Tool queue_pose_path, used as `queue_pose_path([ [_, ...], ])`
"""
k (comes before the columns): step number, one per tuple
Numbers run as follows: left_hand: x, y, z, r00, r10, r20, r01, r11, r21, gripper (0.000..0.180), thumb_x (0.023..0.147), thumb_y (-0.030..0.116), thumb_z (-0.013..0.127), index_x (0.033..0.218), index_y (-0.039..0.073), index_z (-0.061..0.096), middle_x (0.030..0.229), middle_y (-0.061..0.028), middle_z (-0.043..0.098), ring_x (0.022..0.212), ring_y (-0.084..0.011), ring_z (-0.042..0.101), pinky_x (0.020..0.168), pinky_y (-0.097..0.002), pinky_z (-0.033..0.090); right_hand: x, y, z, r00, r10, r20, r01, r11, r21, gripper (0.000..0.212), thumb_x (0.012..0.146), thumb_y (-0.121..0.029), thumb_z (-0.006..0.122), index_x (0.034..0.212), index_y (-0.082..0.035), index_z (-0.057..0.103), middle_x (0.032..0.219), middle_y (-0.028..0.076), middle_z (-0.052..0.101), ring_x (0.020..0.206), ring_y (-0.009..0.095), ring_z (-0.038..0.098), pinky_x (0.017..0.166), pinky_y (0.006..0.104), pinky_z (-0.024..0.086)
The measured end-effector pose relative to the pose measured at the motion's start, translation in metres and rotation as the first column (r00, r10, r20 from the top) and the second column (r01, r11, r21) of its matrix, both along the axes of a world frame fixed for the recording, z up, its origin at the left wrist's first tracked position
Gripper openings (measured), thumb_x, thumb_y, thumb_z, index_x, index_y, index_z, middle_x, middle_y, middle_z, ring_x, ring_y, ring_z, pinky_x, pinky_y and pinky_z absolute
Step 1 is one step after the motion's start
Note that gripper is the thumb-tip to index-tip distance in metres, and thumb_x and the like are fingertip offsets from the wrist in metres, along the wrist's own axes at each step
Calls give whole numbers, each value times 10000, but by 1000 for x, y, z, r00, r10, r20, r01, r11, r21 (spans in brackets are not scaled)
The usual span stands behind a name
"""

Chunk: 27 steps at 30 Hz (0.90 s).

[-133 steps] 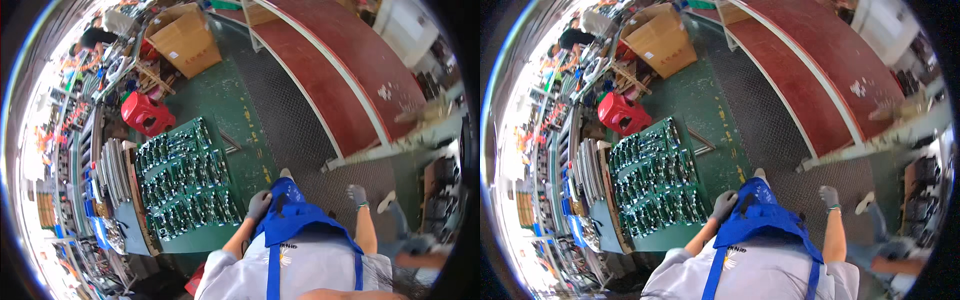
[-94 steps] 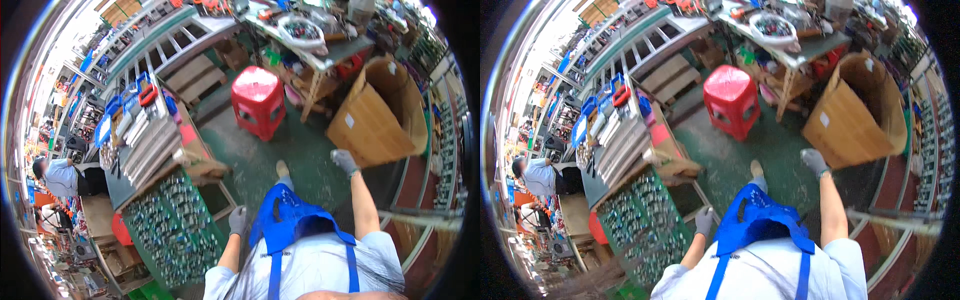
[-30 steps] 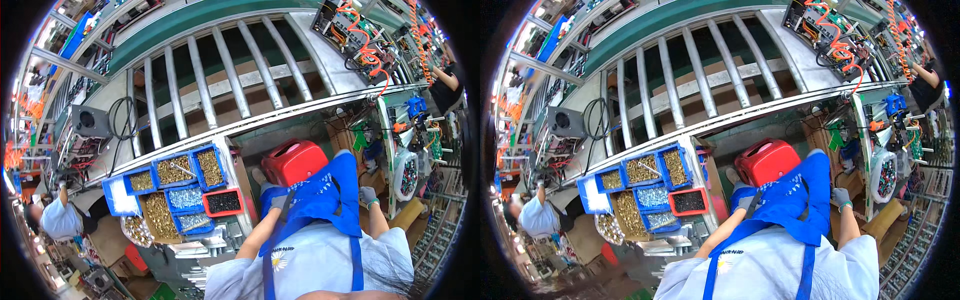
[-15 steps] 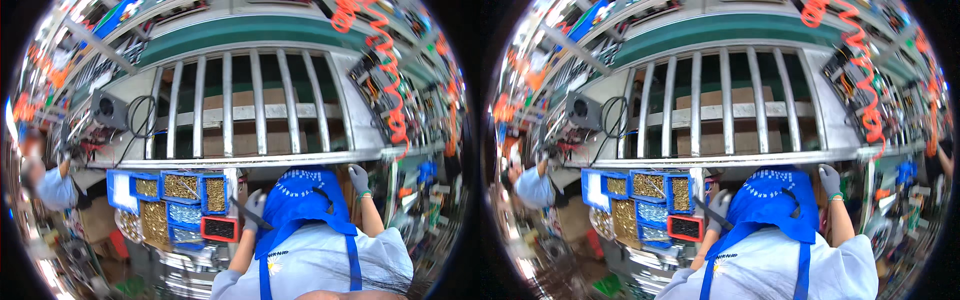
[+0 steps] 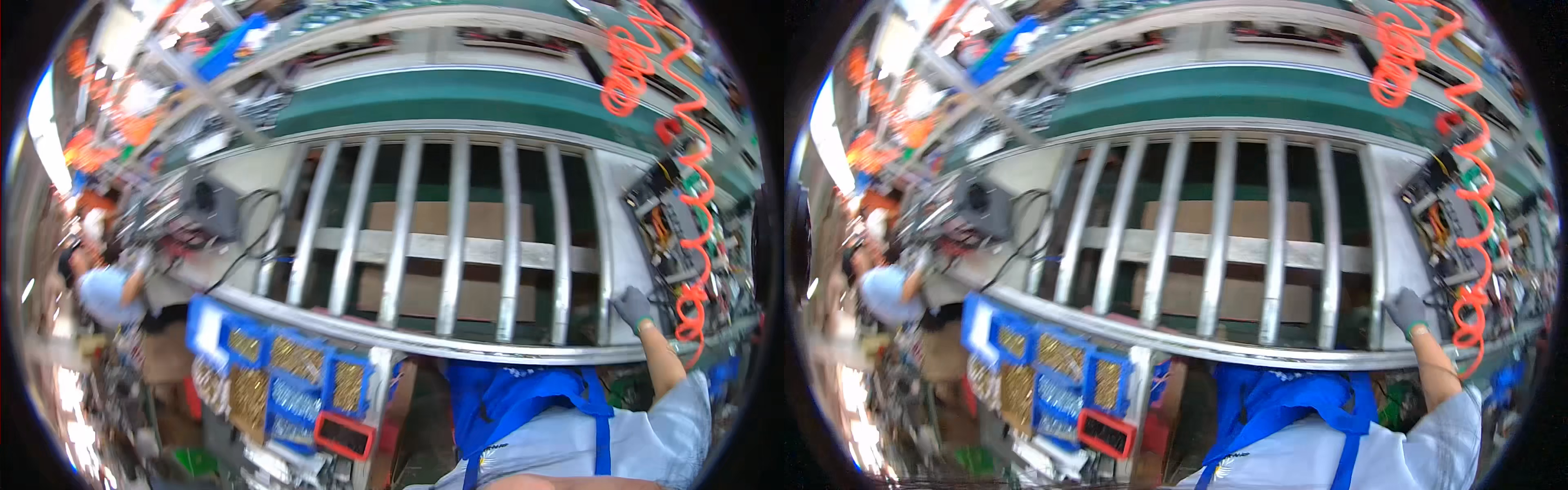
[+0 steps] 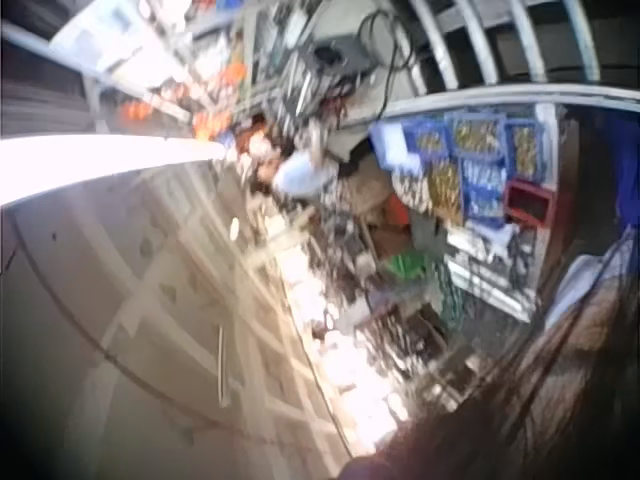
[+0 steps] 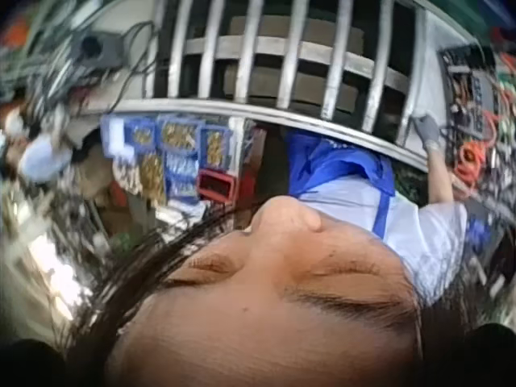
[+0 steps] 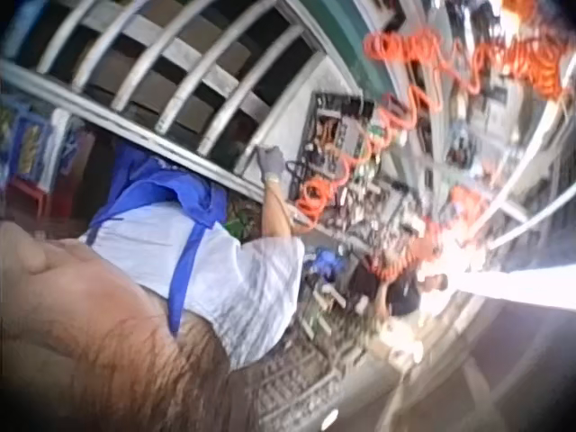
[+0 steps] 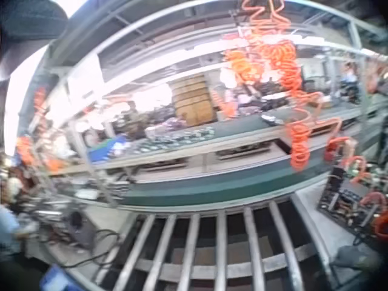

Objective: Assembling electronic components and connecting wires inside a metal chassis on a factory production line.

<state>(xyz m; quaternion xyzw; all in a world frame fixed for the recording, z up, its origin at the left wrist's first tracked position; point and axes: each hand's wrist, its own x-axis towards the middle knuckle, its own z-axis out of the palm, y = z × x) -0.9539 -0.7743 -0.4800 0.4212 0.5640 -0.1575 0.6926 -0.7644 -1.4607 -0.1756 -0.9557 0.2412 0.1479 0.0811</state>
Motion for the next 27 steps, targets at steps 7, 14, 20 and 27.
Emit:
queue_pose_path([
  [7,-18,-62,-20,958,-286,16,286,956,-60,623,963,551,397,1078,-14,634,1018,-167,644,963,-278,619,837,-400,501,-12,-18,-8,983,-132,-127,127,991,-46,558,794,-574,649,916,-31,616,910,202,654,908,399,626,794,472,487],
  [14,-2,-50,50,911,-400,103,389,914,111,560,979,499,412,1020,-10,641,932,-142,652,892,-246,631,792,-376,510,2,10,6,974,-101,-203,99,995,-21,614,757,-624,661,938,-40,603,991,207,639,942,394,616,822,467,485],
  [20,43,-75,173,869,-466,166,388,850,358,513,992,455,425,971,-7,648,858,-121,659,831,-218,640,754,-356,519,10,39,-3,994,-67,-85,70,997,35,630,767,-651,633,881,-31,619,954,225,643,915,392,630,798,475,490],
  [27,110,-161,278,645,-657,389,312,692,651,453,1000,379,447,887,-8,655,778,-94,664,761,-185,644,708,-329,517,2,42,3,989,17,146,-17,1000,-3,654,796,-677,587,726,-27,613,783,211,640,742,383,636,647,480,478],
])
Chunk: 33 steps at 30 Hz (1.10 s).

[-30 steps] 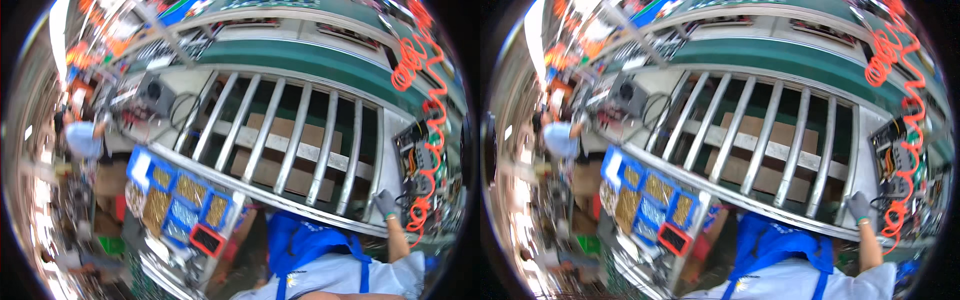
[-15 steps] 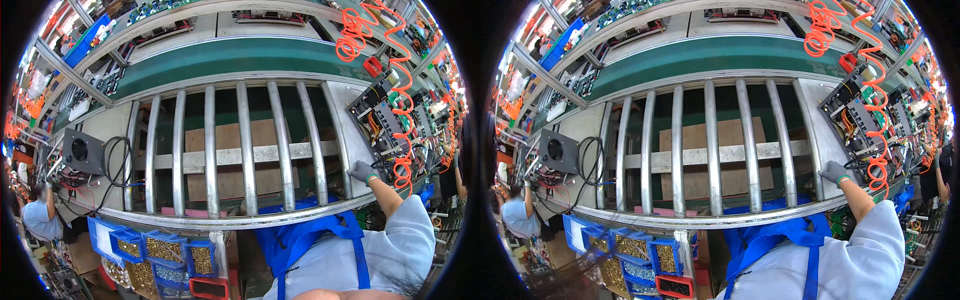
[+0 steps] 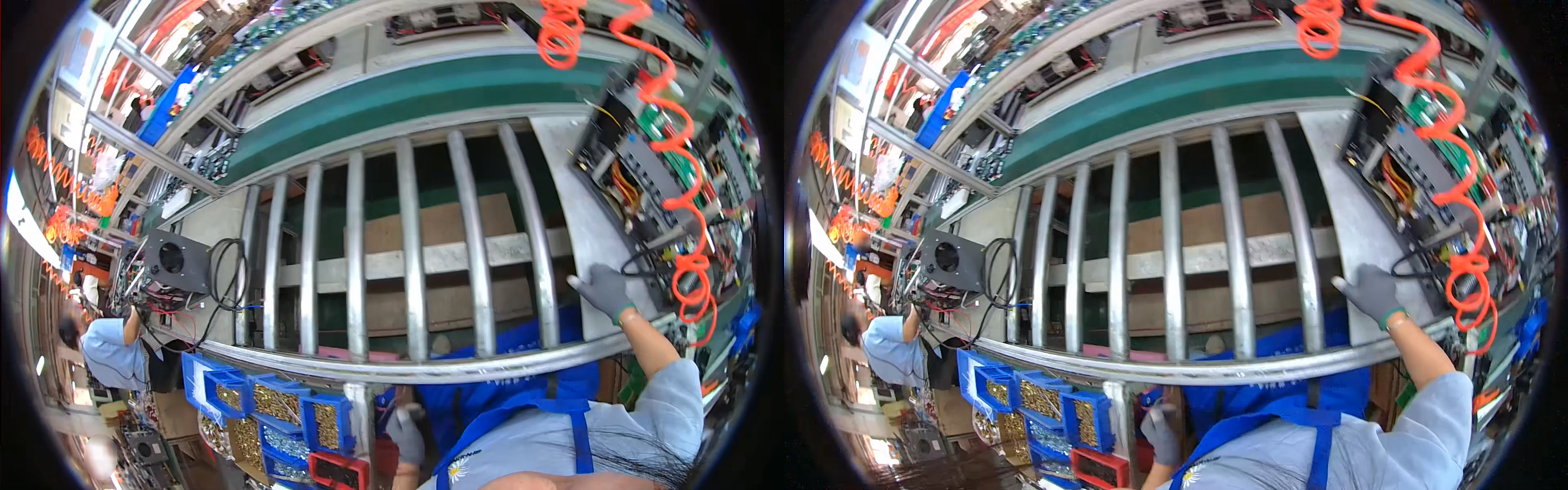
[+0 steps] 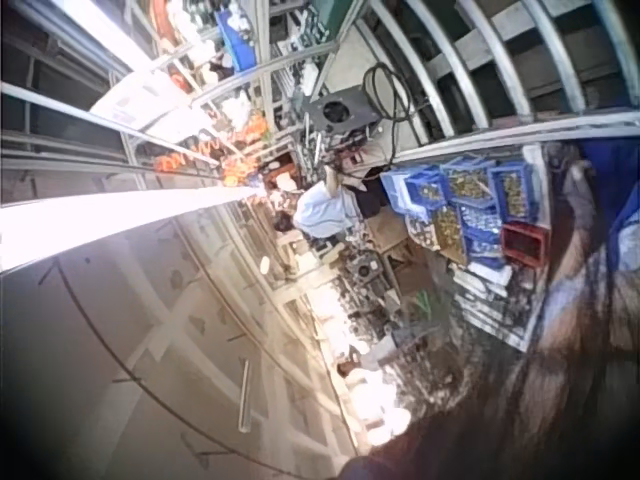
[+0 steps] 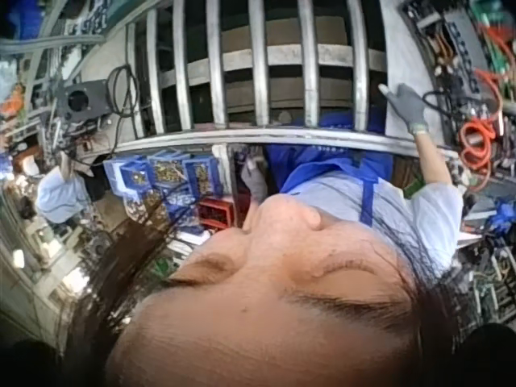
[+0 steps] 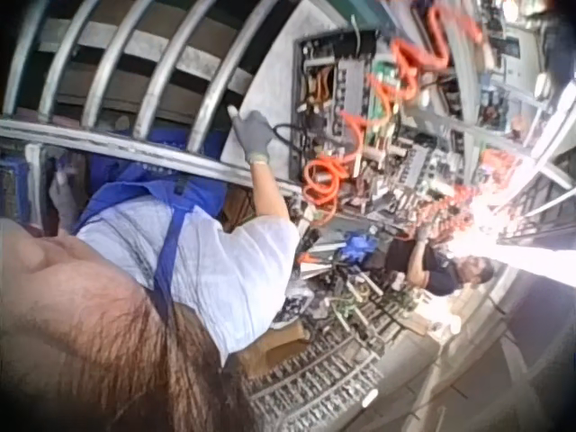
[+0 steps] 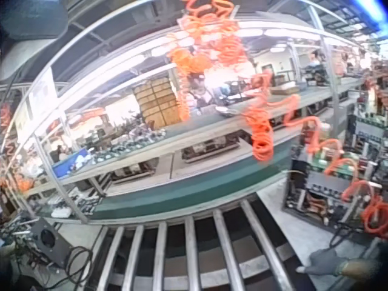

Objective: Assembling electronic components and connecting wires inside a metal chassis on a factory production line.

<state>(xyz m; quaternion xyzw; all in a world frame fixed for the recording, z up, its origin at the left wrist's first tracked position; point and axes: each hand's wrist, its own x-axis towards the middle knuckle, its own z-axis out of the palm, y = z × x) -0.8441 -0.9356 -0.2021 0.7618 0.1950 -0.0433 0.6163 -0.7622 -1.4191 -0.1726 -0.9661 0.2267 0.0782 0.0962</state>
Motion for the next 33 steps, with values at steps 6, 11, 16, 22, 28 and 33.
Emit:
queue_pose_path([
  [6,99,-195,61,682,-574,453,585,800,134,198,925,95,512,1023,14,664,902,-72,647,847,-167,601,800,-291,470,-16,9,16,970,124,209,-168,964,208,484,822,-538,609,778,-57,644,826,169,642,791,358,624,701,470,474],
  [11,103,-353,96,111,-758,643,736,498,458,319,820,210,683,1091,50,629,1023,-149,640,963,-324,608,829,-408,472,-116,13,49,894,-137,427,-52,914,402,313,857,-394,632,879,-83,663,844,118,652,806,307,637,720,418,497],
  [16,59,-455,70,-79,-784,615,866,251,432,451,819,278,663,1179,26,562,1082,-189,622,1038,-388,578,868,-458,463,-208,-51,0,699,-507,504,251,834,491,276,863,-297,602,955,-39,635,886,169,657,782,329,638,710,410,503],
  [22,30,-536,54,-151,-825,545,941,49,335,354,857,231,611,1157,47,575,1100,-200,618,1050,-370,579,888,-430,455,-179,-74,61,309,-146,940,313,949,45,280,873,-57,529,1144,11,541,1056,183,635,975,380,612,873,436,481],
  [28,22,-545,40,-185,-799,572,966,-41,255,442,831,177,668,1224,24,536,1225,-193,599,1141,-327,572,946,-383,447,-156,-87,118,386,172,906,450,823,-348,456,872,-121,557,1310,0,520,1340,230,502,1248,397,472,1068,466,295],
  [33,41,-538,48,-99,-942,320,939,18,344,516,729,417,760,1071,60,616,996,-152,683,942,-319,658,828,-410,501,-169,-131,125,251,173,952,580,761,-291,477,848,-122,610,1313,-49,528,1366,168,488,1311,306,431,1055,407,375],
])
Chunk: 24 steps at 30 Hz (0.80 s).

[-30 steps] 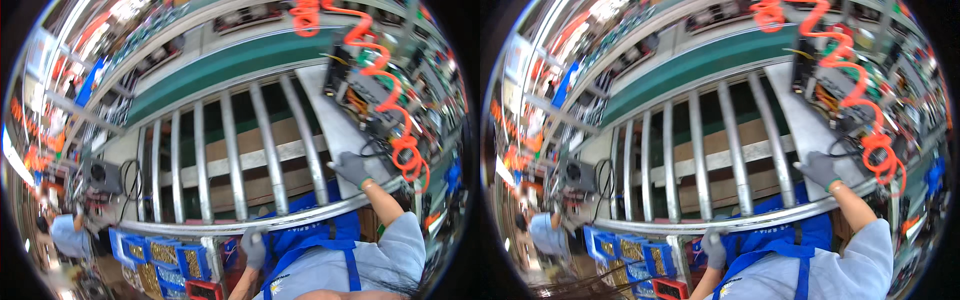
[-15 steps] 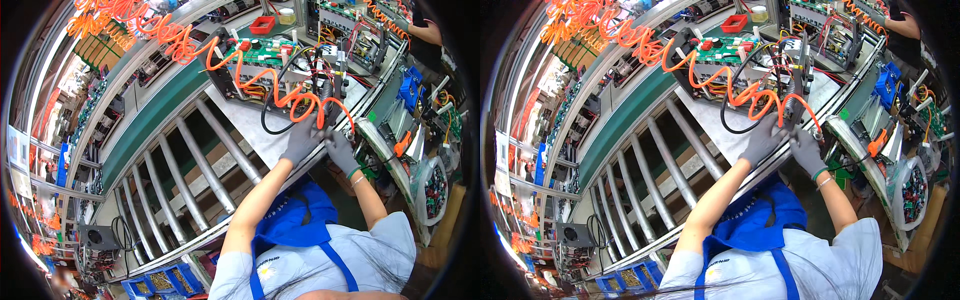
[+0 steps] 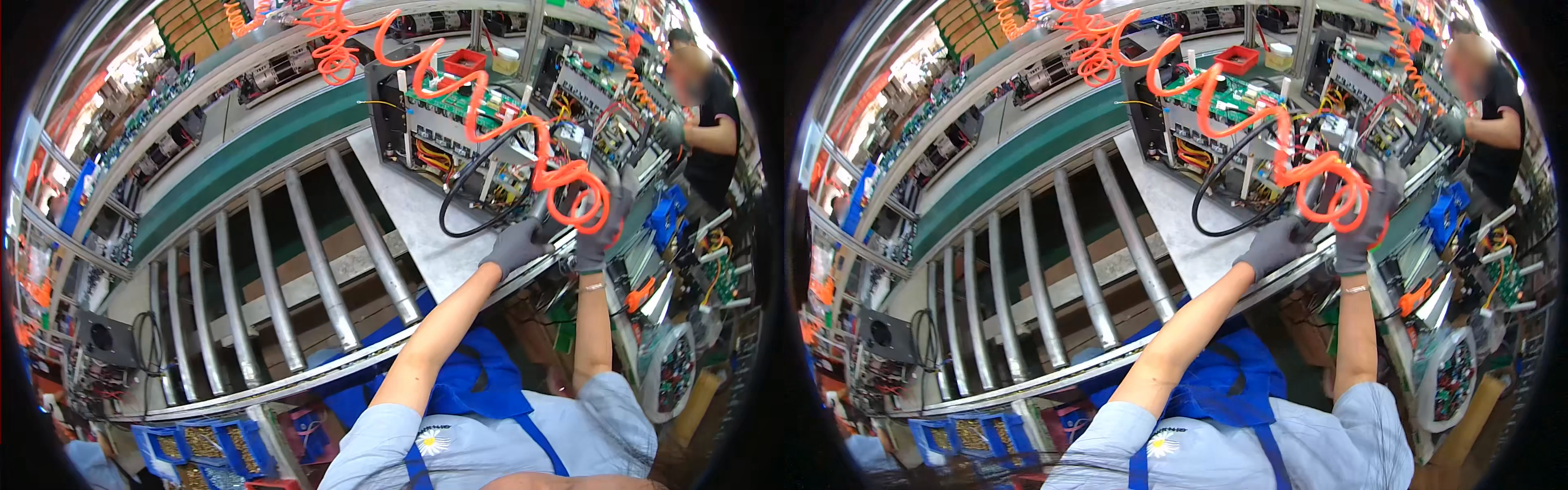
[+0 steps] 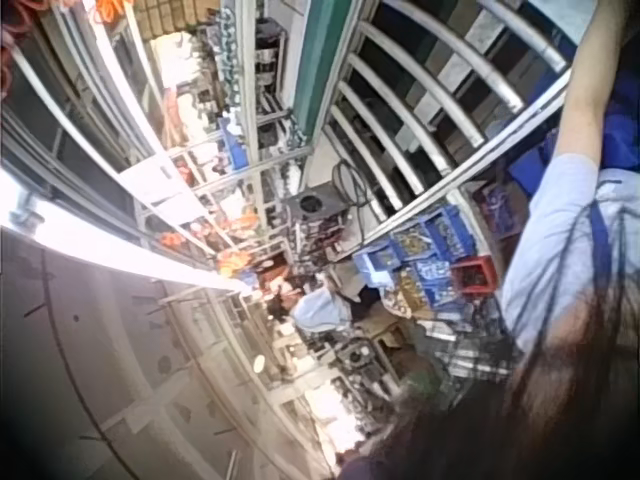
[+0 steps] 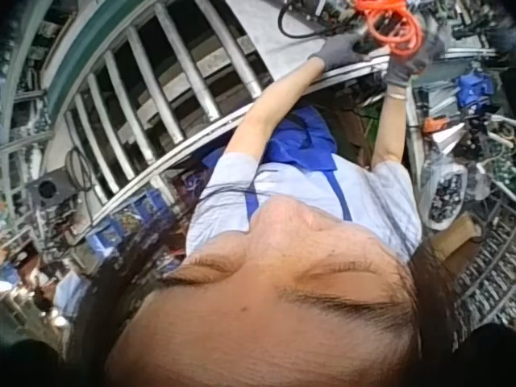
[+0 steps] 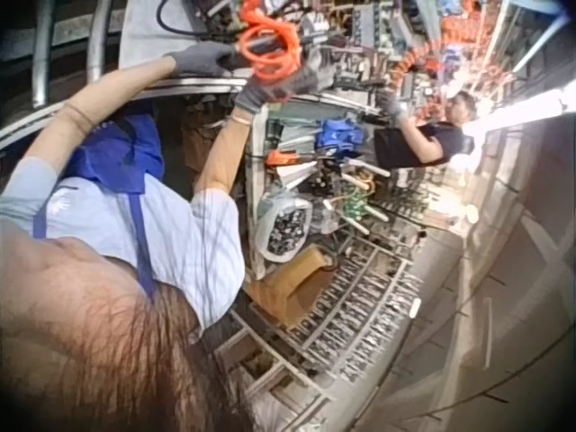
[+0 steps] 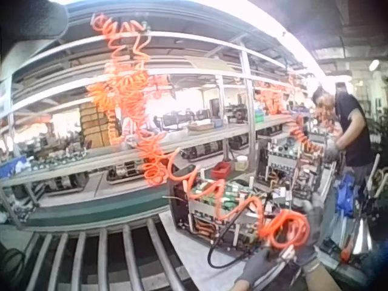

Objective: Assembling electronic components and connecting wires inside a metal chassis on a factory production line.

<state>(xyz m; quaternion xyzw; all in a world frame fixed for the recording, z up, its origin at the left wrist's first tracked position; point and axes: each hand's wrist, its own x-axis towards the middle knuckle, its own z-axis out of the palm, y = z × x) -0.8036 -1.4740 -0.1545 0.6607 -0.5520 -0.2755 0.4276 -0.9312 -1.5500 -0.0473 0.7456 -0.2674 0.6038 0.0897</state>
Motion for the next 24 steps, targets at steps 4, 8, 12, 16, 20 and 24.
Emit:
queue_pose_path([
  [4,-13,14,13,993,112,-36,-110,993,41,492,712,470,765,982,80,634,930,-160,678,915,-345,649,780,-439,495,-29,-23,5,892,262,367,-378,880,289,429,915,-161,516,1325,-36,525,1449,144,417,1336,260,404,1090,377,353],
  [8,-10,25,6,975,196,106,-190,979,-69,393,724,419,750,909,86,653,871,-145,680,810,-347,660,722,-454,506,-36,-16,5,732,381,565,-599,756,266,426,959,-155,437,1340,29,481,1443,138,418,1296,253,446,1076,370,390],
  [12,-4,47,-5,930,306,204,-262,941,-216,318,717,366,745,844,87,662,795,-140,667,730,-340,657,662,-448,514,-46,-19,15,448,245,860,-760,611,222,438,984,-197,432,1349,43,470,1372,136,496,1268,219,476,1095,344,344],
  [16,7,93,-3,887,389,250,-290,889,-355,316,660,305,787,841,88,646,785,-128,650,725,-331,645,643,-440,502,-52,-55,1,819,204,537,-409,863,296,425,991,-208,419,1316,48,515,1282,131,573,1183,208,534,1009,305,405],
  [20,23,143,-9,847,455,276,-332,857,-393,361,612,277,812,859,93,623,801,-103,624,746,-322,626,638,-437,483,-33,-58,-8,815,342,468,-564,659,498,452,1002,-246,393,1330,45,506,1314,133,555,1178,227,541,1020,328,404],
  [24,38,198,-13,807,498,317,-343,833,-435,370,639,334,811,859,97,633,743,-105,614,683,-318,614,594,-430,470,-33,-69,-31,869,319,379,-493,632,598,456,1001,-287,429,1311,34,523,1256,126,583,1155,220,534,1014,326,390],
])
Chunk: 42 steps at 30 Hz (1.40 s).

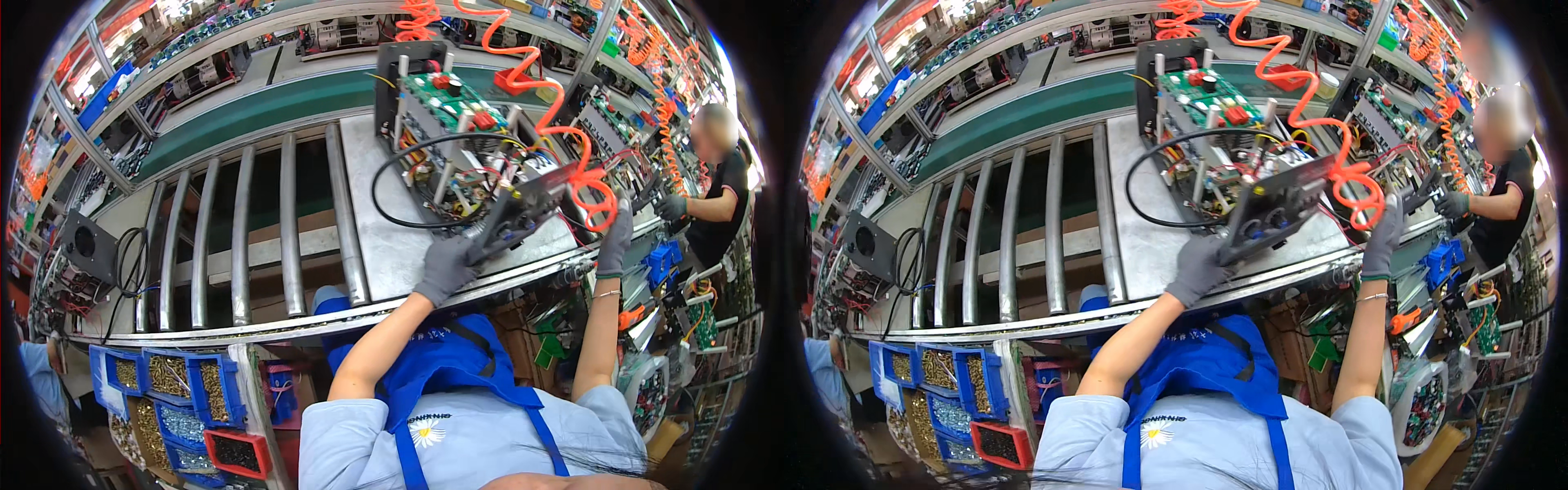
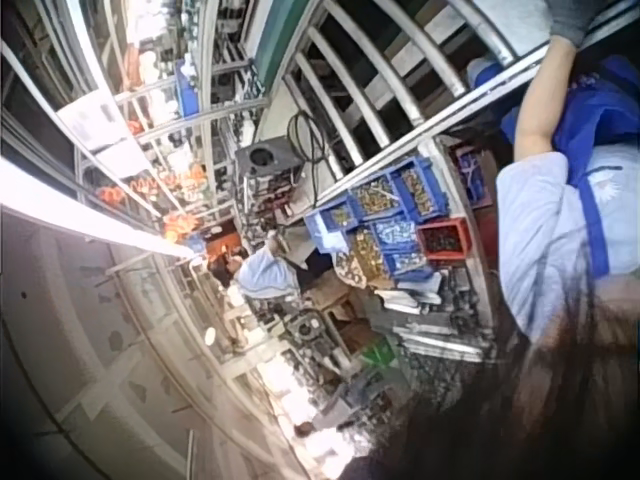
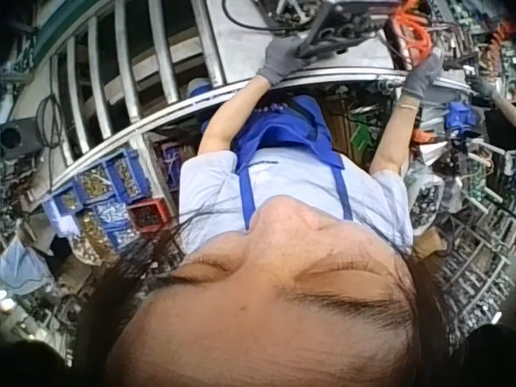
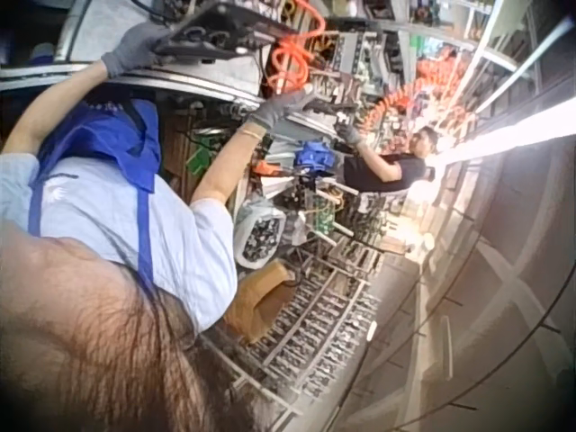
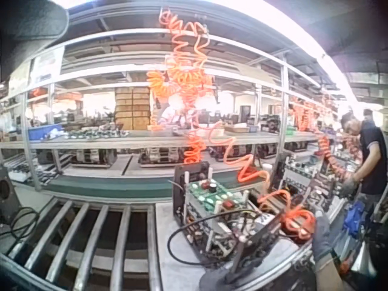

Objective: Assembling electronic components and connecting wires inside a metal chassis on a factory production line.

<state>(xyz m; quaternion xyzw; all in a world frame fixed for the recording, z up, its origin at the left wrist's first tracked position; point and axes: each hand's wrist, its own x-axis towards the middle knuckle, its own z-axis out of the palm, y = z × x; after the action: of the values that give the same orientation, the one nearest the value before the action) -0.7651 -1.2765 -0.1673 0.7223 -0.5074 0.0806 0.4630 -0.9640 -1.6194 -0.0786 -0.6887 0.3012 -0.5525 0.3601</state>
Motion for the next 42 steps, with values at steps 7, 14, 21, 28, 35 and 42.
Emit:
queue_pose_path([
  [7,32,116,-1,981,182,-64,-178,982,57,413,647,420,819,909,135,676,710,-81,631,638,-294,620,566,-403,463,18,107,-3,972,234,18,-235,969,73,402,1014,-277,441,1314,-21,522,1257,110,574,1119,180,556,897,306,492],
  [14,56,238,4,902,337,-271,-303,939,162,388,659,240,872,986,87,730,924,-59,730,822,-196,692,733,-327,528,39,240,-59,777,347,-525,-526,816,-239,414,888,-153,573,1279,-19,547,1260,216,571,1214,366,527,1048,413,399],
  [21,69,350,0,750,600,-277,-576,799,171,420,704,153,841,1051,-13,674,1009,-112,701,921,-201,656,800,-332,515,132,324,-34,608,649,-457,-783,584,-214,496,891,-221,598,1330,-16,487,1329,225,485,1200,383,490,1015,430,398],
  [28,53,365,-22,552,761,-342,-759,628,171,465,759,226,808,1119,7,613,1080,-110,662,976,-225,626,885,-359,493,174,373,-41,389,802,-453,-921,344,-182,714,902,-376,588,1436,20,328,1456,250,345,1314,404,376,1073,460,313],
  [35,39,193,12,460,808,-369,-806,554,210,420,734,137,778,1097,32,596,1050,-144,629,941,-289,635,800,-380,500,226,379,-52,430,856,-288,-897,368,-245,791,895,-404,599,1448,60,277,1457,272,348,1337,413,366,1102,472,296],
  [42,102,117,-9,753,656,-47,-619,731,286,446,731,267,712,1124,94,588,1026,-128,615,947,-319,595,805,-416,502,274,335,-28,428,844,-324,-903,414,-115,819,848,-348,682,1463,22,289,1470,233,371,1338,338,408,1099,395,326],
])
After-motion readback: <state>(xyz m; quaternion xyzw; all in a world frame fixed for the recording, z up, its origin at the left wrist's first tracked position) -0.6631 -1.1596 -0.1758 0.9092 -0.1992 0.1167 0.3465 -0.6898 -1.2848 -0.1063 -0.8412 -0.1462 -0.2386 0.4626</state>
